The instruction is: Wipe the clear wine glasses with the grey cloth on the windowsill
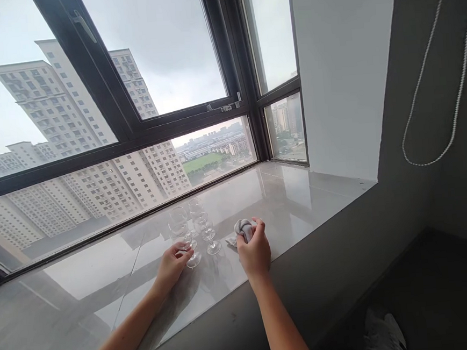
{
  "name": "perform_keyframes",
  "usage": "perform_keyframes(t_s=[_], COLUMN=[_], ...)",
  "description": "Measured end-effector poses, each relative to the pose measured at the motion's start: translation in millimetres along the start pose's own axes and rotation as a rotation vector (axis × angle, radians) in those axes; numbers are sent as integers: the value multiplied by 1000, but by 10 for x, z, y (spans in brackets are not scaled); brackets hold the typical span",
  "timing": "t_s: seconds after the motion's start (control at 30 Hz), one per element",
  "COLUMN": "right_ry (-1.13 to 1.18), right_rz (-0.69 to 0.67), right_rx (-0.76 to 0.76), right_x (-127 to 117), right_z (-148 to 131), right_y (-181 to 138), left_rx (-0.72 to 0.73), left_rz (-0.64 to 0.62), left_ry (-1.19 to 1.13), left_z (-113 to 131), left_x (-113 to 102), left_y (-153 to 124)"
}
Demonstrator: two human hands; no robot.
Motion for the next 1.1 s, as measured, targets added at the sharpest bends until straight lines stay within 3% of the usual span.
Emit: perform_keyframes(t_s=[0.3,0.83,1.1], right_ry=[11,-2,-7], right_rz=[-21,8,-7], right_rx=[10,-22,0], right_x=[-9,-2,2], right_z=[-19,-13,-13], right_y=[-17,-9,-10], left_rx=[-34,-4,83], left_rz=[-102,-93,-86], left_ry=[0,-11,137], left_z=[28,23,144], left_x=[35,53,58], left_y=[-4,-11,-48])
Point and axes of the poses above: each hand's wrist, its own y-axis towards the middle knuckle, its own x-axis out of the palm, z = x × y, the point moved 4 cm from there along y, towards the middle knuckle, and after that the axes turned 11 degrees about -z, right-handed, at the moved point
